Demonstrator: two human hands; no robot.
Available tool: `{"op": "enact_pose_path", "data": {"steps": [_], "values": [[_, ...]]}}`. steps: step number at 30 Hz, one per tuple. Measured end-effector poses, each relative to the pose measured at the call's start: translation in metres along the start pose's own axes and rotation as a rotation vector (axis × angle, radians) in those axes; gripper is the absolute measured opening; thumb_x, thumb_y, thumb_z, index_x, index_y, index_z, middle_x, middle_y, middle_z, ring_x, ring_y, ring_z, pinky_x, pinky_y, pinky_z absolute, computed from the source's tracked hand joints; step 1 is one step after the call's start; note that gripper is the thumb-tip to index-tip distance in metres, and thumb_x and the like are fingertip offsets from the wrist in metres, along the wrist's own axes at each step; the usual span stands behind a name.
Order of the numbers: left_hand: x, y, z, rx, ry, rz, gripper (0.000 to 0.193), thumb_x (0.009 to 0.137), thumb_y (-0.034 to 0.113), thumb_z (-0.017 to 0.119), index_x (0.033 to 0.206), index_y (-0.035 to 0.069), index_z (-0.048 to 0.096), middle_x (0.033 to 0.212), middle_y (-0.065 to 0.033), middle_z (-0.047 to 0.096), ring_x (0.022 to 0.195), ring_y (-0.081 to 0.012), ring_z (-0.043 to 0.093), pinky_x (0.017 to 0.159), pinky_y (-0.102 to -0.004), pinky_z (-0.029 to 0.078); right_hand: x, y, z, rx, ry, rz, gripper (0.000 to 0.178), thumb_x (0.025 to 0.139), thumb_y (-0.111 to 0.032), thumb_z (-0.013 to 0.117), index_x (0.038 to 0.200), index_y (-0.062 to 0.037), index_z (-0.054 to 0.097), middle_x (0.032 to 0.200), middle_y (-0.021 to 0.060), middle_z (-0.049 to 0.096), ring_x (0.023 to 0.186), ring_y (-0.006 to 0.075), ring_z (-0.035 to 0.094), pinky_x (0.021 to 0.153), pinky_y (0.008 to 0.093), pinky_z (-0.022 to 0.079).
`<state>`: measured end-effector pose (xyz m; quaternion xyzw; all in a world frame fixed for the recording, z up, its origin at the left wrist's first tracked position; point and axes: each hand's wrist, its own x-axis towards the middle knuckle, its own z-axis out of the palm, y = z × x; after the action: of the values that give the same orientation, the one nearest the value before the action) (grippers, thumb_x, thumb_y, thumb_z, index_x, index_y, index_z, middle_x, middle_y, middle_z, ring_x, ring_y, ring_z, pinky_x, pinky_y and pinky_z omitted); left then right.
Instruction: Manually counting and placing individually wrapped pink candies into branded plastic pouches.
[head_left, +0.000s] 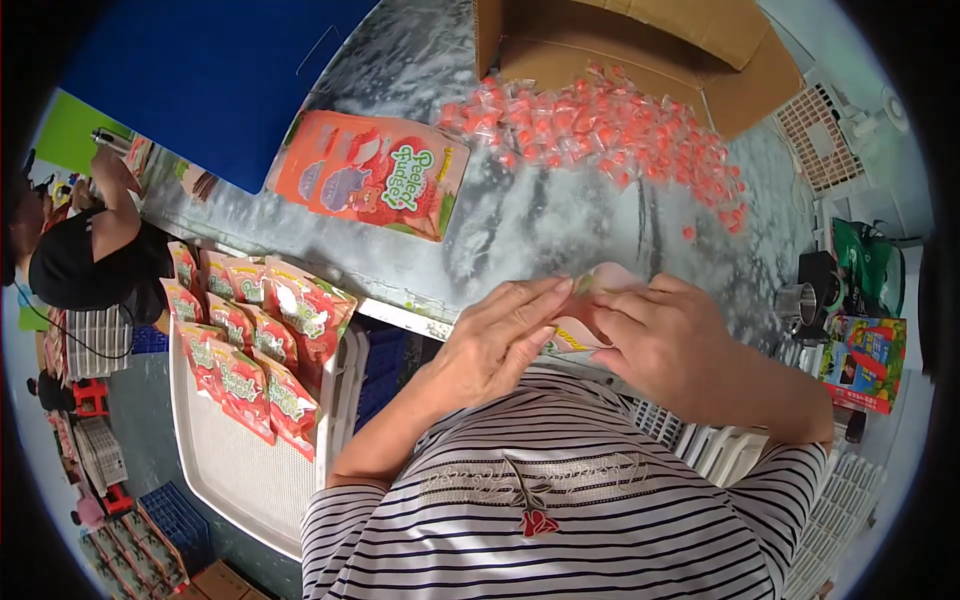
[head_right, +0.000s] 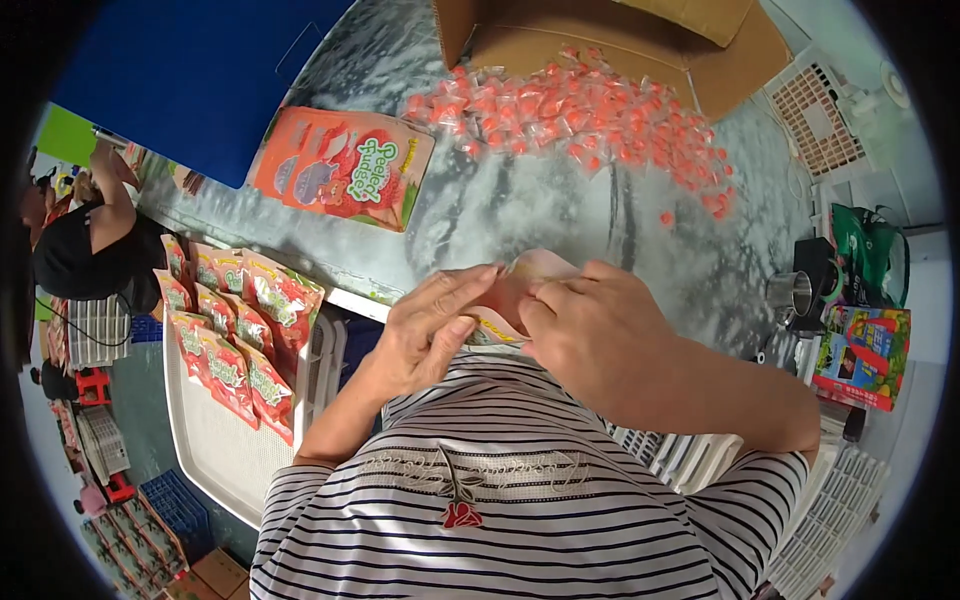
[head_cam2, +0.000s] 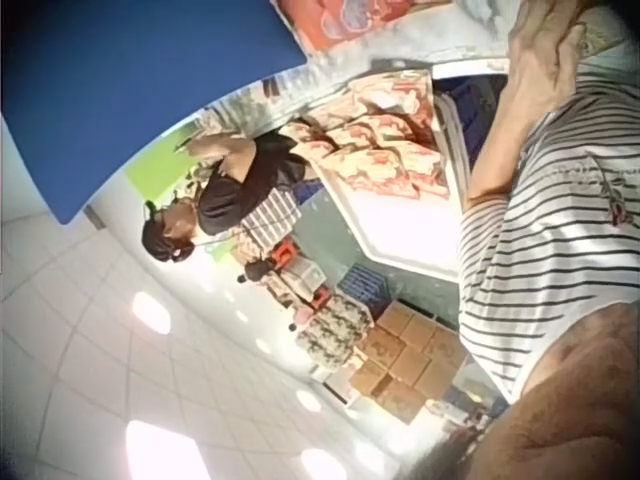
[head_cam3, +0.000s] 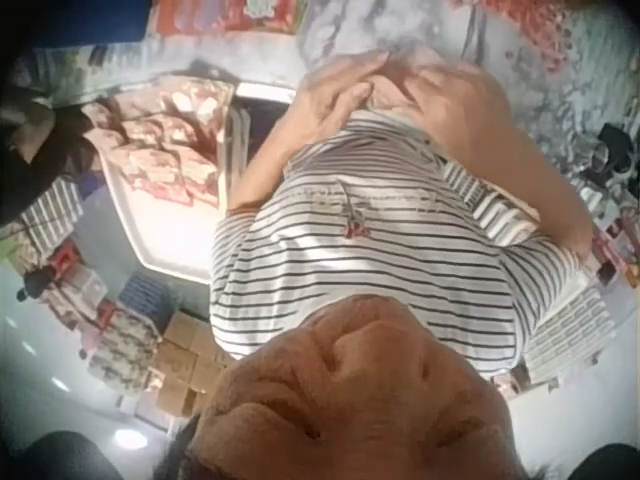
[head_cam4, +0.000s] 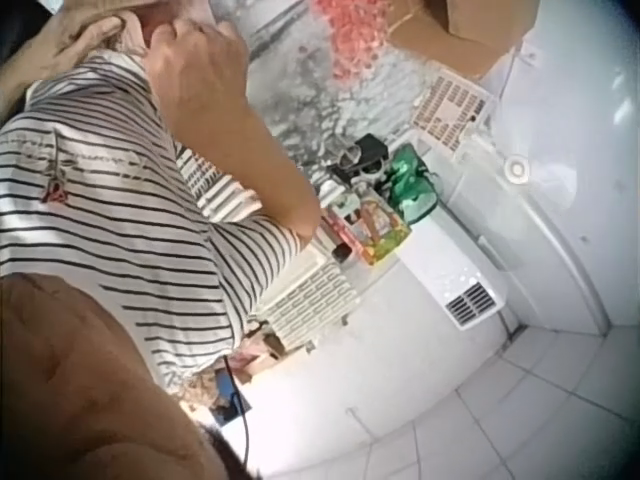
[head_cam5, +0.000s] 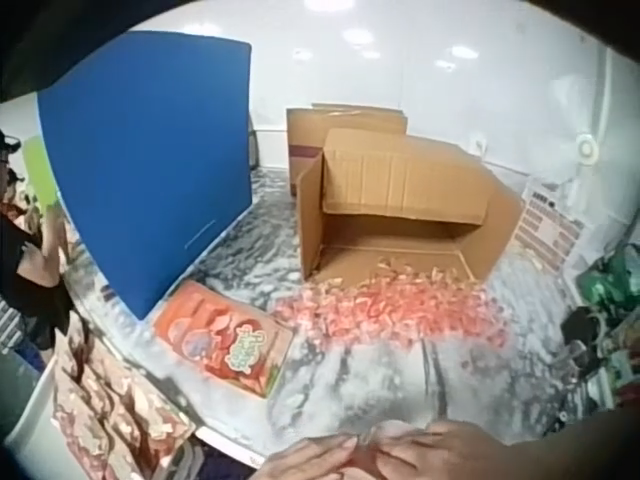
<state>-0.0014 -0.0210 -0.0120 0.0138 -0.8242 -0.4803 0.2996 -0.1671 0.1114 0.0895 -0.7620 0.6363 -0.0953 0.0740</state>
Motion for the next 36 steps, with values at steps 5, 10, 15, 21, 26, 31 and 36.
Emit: {"op": "enact_pose_path", "data": {"steps": [5, 10, 15, 21, 26, 31, 36], "values": [[-0.002, 0.005, 0.012, -0.013, 0.058, 0.037, 0.043, 0.084, -0.003, 0.059, 0.126, -0.004, 0.053, 0.119, -0.0236, 0.059, 0.101, -0.0375, 0.061, 0.084, -0.0391, 0.053, 0.021, 0.002, -0.011, -0.160, -0.442, -0.143, 0.039, 0.068, -0.026, 0.076, 0.093, 0.0012, 0.064, 0.091, 0.0120, 0.066, 0.087, 0.0239, 0.064, 0.082, 0.0342, 0.044], [-0.004, 0.010, 0.015, -0.016, 0.090, 0.055, 0.040, 0.084, -0.004, 0.060, 0.124, -0.006, 0.054, 0.118, -0.0255, 0.059, 0.100, -0.0381, 0.062, 0.083, -0.0392, 0.053, 0.030, -0.001, -0.009, -0.131, -0.593, -0.191, 0.033, 0.074, -0.028, 0.073, 0.085, 0.0010, 0.063, 0.082, 0.0120, 0.065, 0.084, 0.0256, 0.064, 0.085, 0.0357, 0.043], [-0.009, 0.015, 0.019, -0.163, 0.062, 0.003, 0.036, 0.087, -0.004, 0.057, 0.122, -0.009, 0.054, 0.117, -0.0276, 0.059, 0.102, -0.0377, 0.062, 0.085, -0.0392, 0.052, 0.042, 0.002, -0.010, 0.226, -0.818, -0.024, 0.029, 0.080, -0.026, 0.069, 0.081, 0.0023, 0.062, 0.070, 0.0117, 0.062, 0.079, 0.0316, 0.062, 0.086, 0.0401, 0.043], [-0.005, 0.015, 0.010, -0.130, 0.113, -0.097, 0.032, 0.091, 0.001, 0.054, 0.121, -0.009, 0.054, 0.118, -0.0263, 0.059, 0.104, -0.0366, 0.062, 0.088, -0.0378, 0.052, 0.031, 0.010, -0.018, 0.378, -0.387, -0.007, 0.030, 0.086, -0.021, 0.064, 0.097, 0.0056, 0.058, 0.094, 0.0187, 0.060, 0.096, 0.0357, 0.057, 0.089, 0.0414, 0.043], [-0.008, 0.017, 0.015, -0.174, 0.072, -0.236, 0.032, 0.092, 0.001, 0.053, 0.122, -0.010, 0.053, 0.120, -0.0266, 0.058, 0.106, -0.0362, 0.061, 0.089, -0.0378, 0.051, 0.045, 0.021, -0.013, 0.347, -0.831, -0.018, 0.027, 0.087, -0.017, 0.061, 0.102, 0.0043, 0.056, 0.100, 0.0198, 0.058, 0.099, 0.0360, 0.055, 0.090, 0.0429, 0.043], [-0.013, 0.016, 0.023, -0.200, 0.049, -0.073, 0.033, 0.091, -0.002, 0.050, 0.123, -0.010, 0.052, 0.120, -0.0277, 0.058, 0.103, -0.0374, 0.062, 0.088, -0.0372, 0.051, 0.049, 0.019, 0.007, 0.426, -1.063, -0.039, 0.024, 0.087, -0.016, 0.059, 0.098, 0.0045, 0.055, 0.095, 0.0206, 0.059, 0.095, 0.0367, 0.058, 0.091, 0.0437, 0.043], [-0.010, 0.018, 0.014, -0.234, 0.077, -0.261, 0.031, 0.094, 0.004, 0.049, 0.122, -0.010, 0.053, 0.117, -0.0257, 0.060, 0.105, -0.0349, 0.062, 0.088, -0.0370, 0.051, 0.031, 0.022, 0.012, 0.445, -0.574, -0.077, 0.017, 0.088, -0.014, 0.057, 0.088, 0.0027, 0.053, 0.092, 0.0201, 0.061, 0.094, 0.0365, 0.059, 0.087, 0.0453, 0.046]]}}
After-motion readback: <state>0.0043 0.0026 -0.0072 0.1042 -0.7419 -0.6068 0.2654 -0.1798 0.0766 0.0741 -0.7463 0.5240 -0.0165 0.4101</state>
